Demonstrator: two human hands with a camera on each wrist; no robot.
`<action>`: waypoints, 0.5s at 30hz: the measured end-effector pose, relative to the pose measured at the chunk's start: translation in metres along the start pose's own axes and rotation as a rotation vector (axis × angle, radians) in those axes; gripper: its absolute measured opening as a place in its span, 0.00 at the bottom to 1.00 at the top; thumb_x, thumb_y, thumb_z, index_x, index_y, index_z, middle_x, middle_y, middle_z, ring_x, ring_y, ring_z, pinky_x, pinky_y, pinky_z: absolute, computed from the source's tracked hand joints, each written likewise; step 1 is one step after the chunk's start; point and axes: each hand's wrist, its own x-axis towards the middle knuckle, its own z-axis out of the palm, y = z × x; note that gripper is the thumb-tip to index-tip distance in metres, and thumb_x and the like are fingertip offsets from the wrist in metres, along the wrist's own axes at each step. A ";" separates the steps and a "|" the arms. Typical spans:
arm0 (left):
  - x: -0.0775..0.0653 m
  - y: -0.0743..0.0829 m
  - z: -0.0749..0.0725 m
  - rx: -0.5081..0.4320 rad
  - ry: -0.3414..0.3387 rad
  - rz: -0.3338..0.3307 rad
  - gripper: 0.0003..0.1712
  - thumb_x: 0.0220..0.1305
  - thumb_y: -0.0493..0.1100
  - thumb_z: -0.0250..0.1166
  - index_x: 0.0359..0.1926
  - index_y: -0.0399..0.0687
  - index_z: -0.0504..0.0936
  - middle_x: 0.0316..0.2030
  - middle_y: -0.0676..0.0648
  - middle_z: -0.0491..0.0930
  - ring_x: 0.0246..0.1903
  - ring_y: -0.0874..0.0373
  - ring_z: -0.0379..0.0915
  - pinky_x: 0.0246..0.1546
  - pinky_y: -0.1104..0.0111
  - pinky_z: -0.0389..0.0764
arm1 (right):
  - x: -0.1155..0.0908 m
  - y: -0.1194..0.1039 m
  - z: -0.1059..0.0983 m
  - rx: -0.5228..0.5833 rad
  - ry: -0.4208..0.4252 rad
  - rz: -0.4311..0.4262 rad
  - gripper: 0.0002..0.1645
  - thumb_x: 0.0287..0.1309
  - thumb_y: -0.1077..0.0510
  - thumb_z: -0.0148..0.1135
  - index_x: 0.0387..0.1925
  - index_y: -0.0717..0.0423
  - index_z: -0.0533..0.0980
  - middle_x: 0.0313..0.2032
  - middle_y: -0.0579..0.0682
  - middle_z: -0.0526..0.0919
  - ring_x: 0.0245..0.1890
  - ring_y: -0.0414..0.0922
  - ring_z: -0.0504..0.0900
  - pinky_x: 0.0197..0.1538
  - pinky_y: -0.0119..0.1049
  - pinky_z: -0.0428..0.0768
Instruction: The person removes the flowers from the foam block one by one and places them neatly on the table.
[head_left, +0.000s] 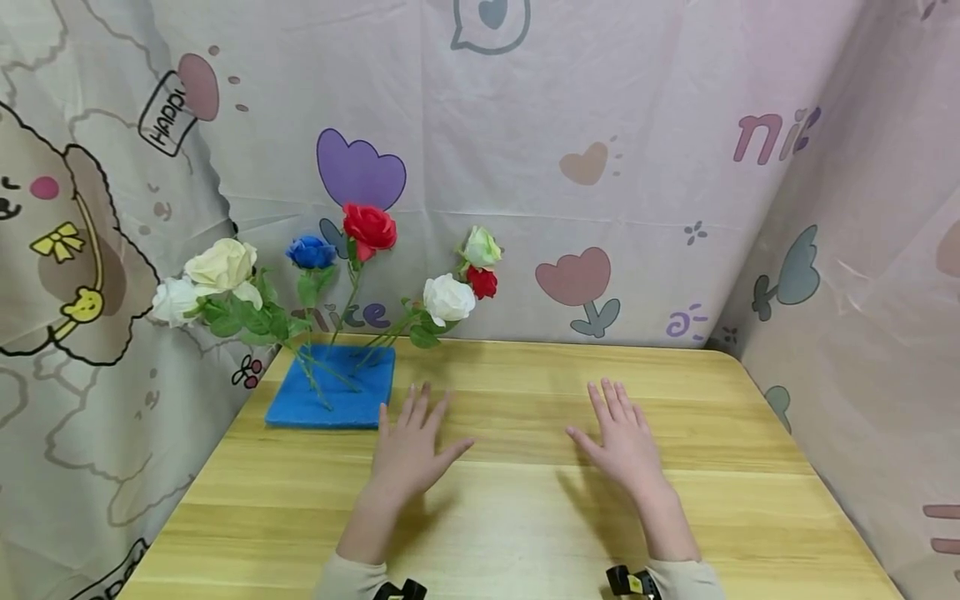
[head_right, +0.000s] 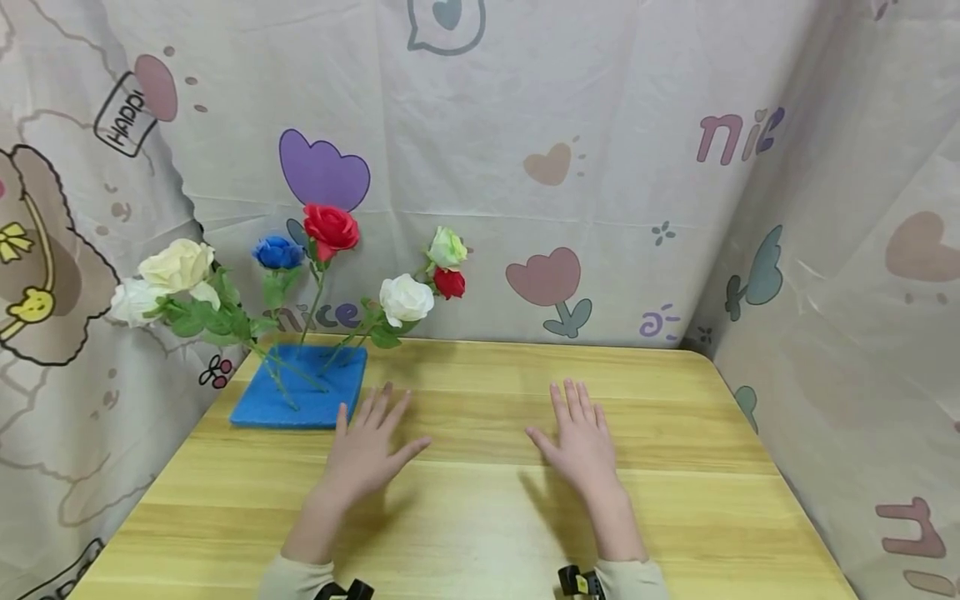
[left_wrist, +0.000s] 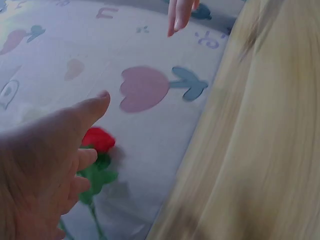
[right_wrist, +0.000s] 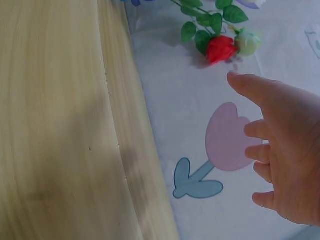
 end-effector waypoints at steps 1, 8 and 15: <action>-0.001 -0.004 -0.003 -0.009 0.002 -0.007 0.48 0.62 0.76 0.49 0.77 0.61 0.53 0.78 0.44 0.44 0.78 0.44 0.32 0.71 0.34 0.33 | 0.001 -0.002 0.001 -0.002 0.002 -0.008 0.50 0.63 0.32 0.54 0.75 0.57 0.54 0.75 0.61 0.51 0.76 0.62 0.49 0.75 0.62 0.50; -0.008 -0.037 -0.018 -0.053 0.012 -0.073 0.49 0.63 0.75 0.50 0.77 0.59 0.51 0.78 0.42 0.41 0.77 0.41 0.29 0.70 0.32 0.30 | 0.005 -0.016 0.006 -0.033 -0.001 -0.057 0.50 0.62 0.34 0.55 0.75 0.56 0.55 0.75 0.59 0.54 0.76 0.59 0.50 0.76 0.59 0.51; -0.015 -0.076 -0.033 -0.050 0.020 -0.148 0.51 0.64 0.76 0.45 0.78 0.57 0.45 0.77 0.37 0.37 0.77 0.38 0.24 0.67 0.28 0.27 | 0.010 -0.033 0.007 -0.023 -0.004 -0.101 0.49 0.62 0.34 0.56 0.75 0.56 0.55 0.75 0.58 0.56 0.76 0.57 0.51 0.76 0.58 0.52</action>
